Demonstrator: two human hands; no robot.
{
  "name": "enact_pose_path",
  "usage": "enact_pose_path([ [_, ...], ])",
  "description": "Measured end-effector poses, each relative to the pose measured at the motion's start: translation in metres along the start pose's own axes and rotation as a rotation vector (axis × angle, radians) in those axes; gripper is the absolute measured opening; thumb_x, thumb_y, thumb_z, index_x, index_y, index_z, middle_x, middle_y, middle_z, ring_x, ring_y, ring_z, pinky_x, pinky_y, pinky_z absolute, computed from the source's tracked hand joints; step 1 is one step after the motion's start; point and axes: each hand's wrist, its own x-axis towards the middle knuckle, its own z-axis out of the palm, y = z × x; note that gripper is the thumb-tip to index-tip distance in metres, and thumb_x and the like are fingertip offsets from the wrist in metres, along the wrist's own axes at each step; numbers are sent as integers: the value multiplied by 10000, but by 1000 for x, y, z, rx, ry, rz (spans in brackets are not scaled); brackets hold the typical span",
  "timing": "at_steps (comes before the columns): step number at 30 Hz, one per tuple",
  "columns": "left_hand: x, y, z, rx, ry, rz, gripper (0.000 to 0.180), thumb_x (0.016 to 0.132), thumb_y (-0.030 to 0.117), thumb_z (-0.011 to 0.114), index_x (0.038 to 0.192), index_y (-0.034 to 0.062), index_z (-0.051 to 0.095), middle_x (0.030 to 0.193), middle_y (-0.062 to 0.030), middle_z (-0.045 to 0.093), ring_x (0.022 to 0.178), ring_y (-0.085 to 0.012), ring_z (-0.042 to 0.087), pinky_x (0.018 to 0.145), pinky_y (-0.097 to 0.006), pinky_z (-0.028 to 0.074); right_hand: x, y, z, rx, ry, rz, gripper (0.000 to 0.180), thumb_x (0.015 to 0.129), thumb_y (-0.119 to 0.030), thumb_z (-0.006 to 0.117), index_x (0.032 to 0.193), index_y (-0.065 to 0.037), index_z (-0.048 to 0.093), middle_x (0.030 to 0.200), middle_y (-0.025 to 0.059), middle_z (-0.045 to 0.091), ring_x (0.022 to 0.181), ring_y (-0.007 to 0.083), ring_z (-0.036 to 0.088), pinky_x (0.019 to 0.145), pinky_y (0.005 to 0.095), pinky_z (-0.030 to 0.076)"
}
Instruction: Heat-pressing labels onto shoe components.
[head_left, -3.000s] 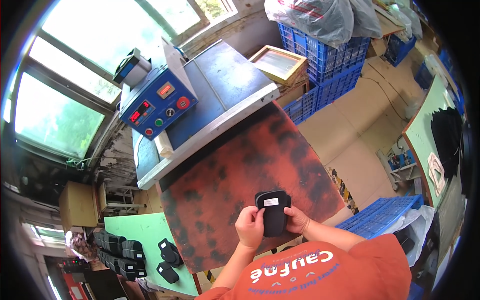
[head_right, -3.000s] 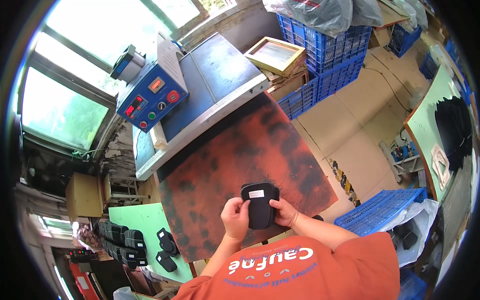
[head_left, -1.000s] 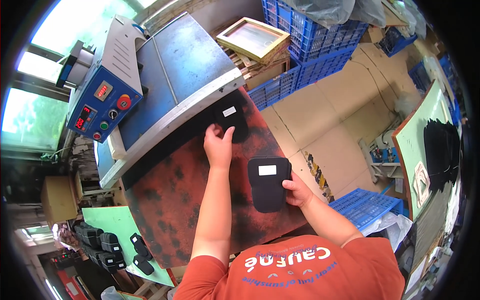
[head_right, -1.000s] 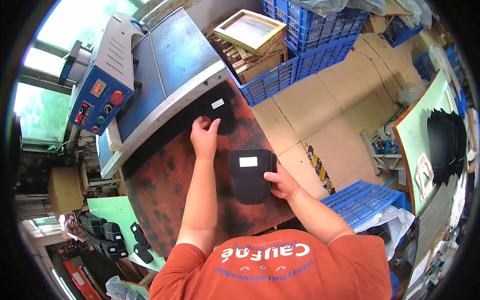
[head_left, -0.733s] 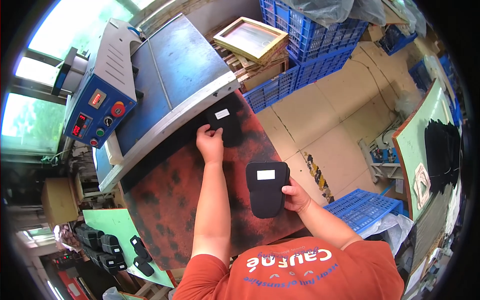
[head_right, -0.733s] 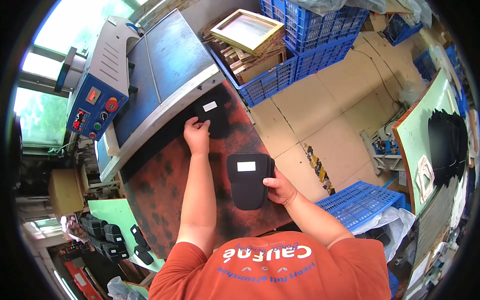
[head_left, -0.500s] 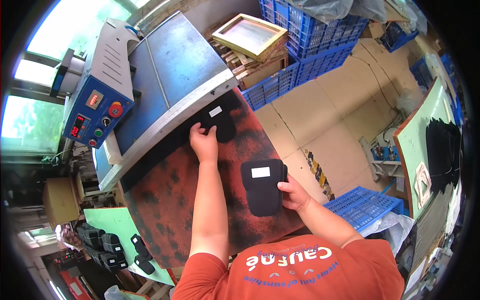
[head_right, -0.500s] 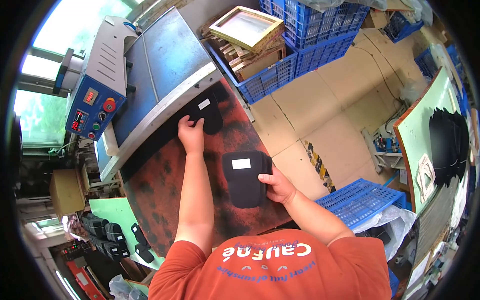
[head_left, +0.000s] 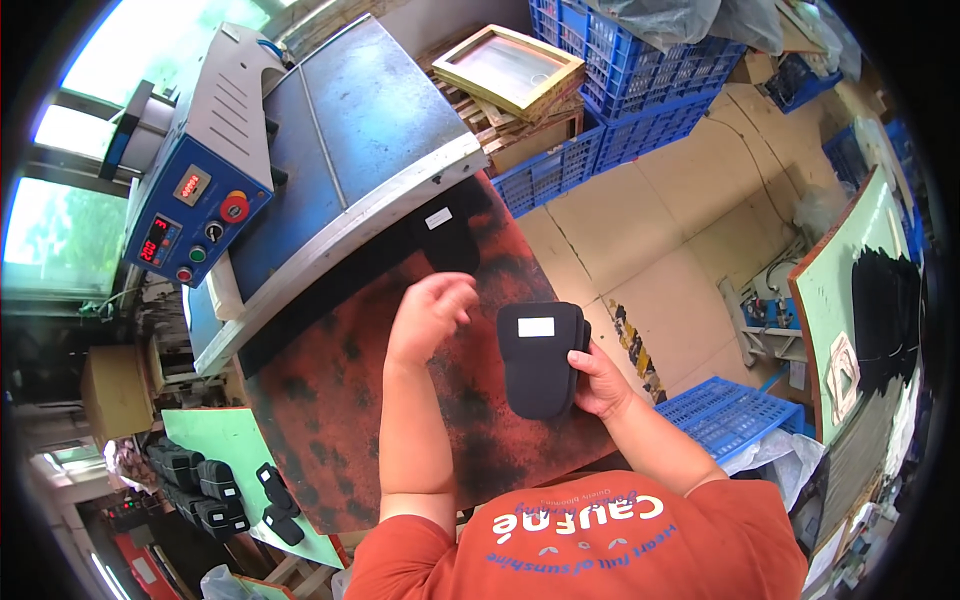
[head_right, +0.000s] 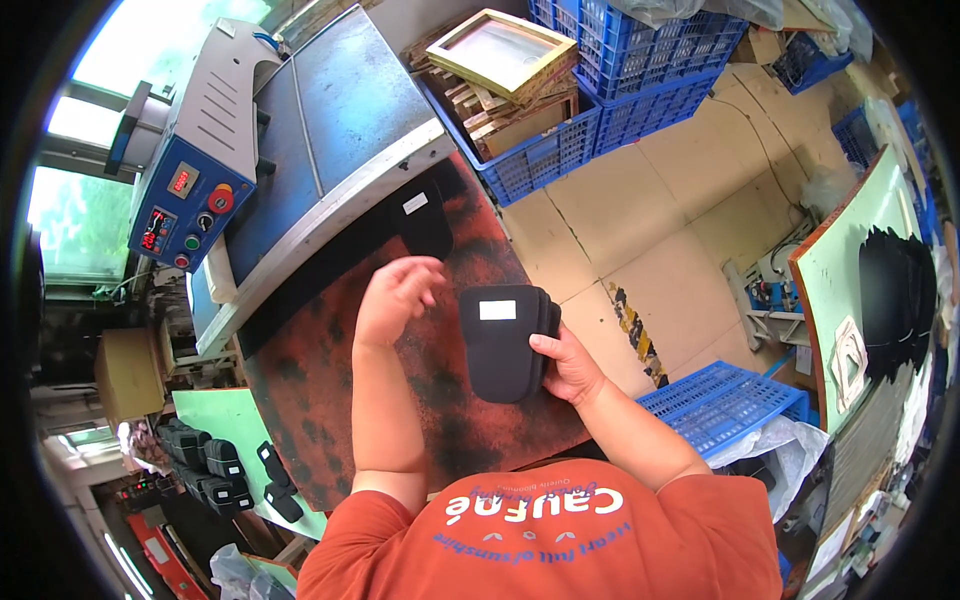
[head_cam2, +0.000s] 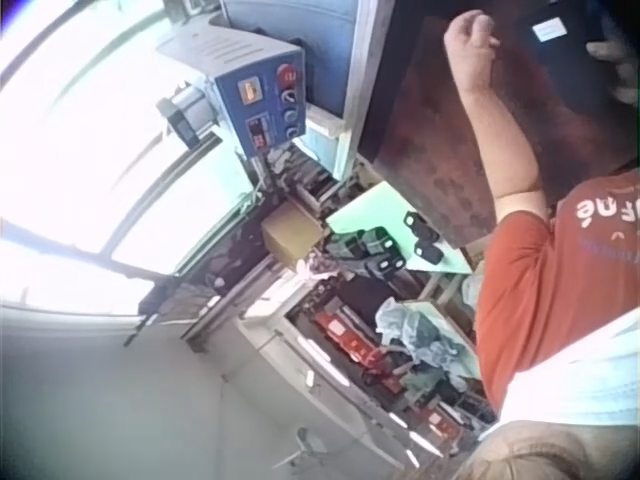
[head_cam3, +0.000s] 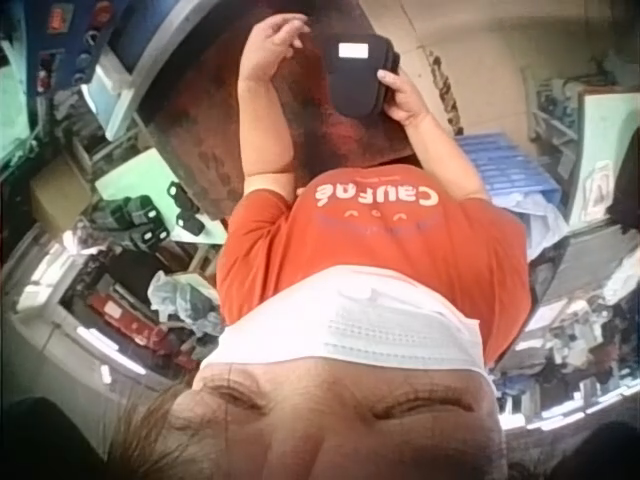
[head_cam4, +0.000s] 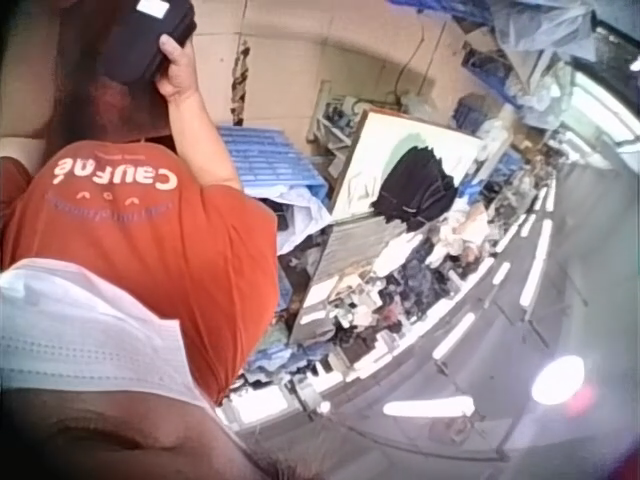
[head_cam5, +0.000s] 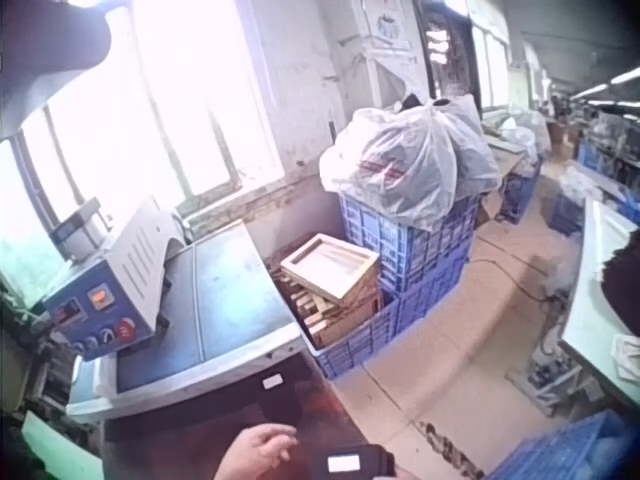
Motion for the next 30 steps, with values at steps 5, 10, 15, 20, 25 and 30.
enact_pose_path([
  [5, -8, -21, 16, -27, -6, 75, 83, 758, 22, 660, 801, 19, 590, 710, -4, 595, 621, -54, 536, 531, -195, 424, 4, -1, 9, -91, 73, -83, 623, 750, -144, 671, 1293, -65, 374, 1219, 90, 499, 1131, 227, 492, 965, 382, 402],
  [10, 41, -32, -25, -184, 285, 142, 134, 777, 74, 654, 871, -7, 605, 700, -5, 588, 514, -39, 462, 438, -179, 344, -3, -7, -7, 80, -68, -17, 610, 738, -178, 672, 1275, -65, 405, 1207, 89, 517, 1111, 232, 509, 958, 387, 410],
  [15, 73, -40, -35, 151, 449, 334, 230, 758, 89, 679, 915, -65, 613, 749, -37, 605, 639, -102, 546, 600, -236, 445, -1, -3, -8, 139, -96, 37, 607, 744, -176, 677, 1277, -73, 406, 1196, 82, 524, 1104, 223, 514, 956, 376, 412],
  [20, 16, -33, 5, 33, 271, 265, 231, 762, 74, 686, 942, -46, 604, 813, -44, 625, 733, -89, 569, 664, -234, 468, 3, -7, 2, 9, 40, -44, 655, 731, -231, 734, 1274, -72, 404, 1183, 72, 529, 1092, 206, 516, 948, 365, 415],
  [25, -30, -39, 43, -7, 208, 279, 114, 787, 12, 648, 895, 9, 611, 736, 6, 599, 640, -46, 527, 568, -180, 422, 13, -3, 14, -82, 19, -134, 691, 709, -234, 765, 1273, -68, 402, 1176, 61, 529, 1089, 190, 511, 938, 349, 417],
  [30, -22, -41, 40, -91, 234, 225, 56, 837, 49, 595, 814, 37, 545, 648, 31, 526, 532, -34, 469, 471, -182, 379, 13, -5, 9, -83, 59, -152, 658, 719, -170, 755, 1268, -68, 407, 1187, 60, 522, 1106, 192, 499, 943, 353, 411],
])
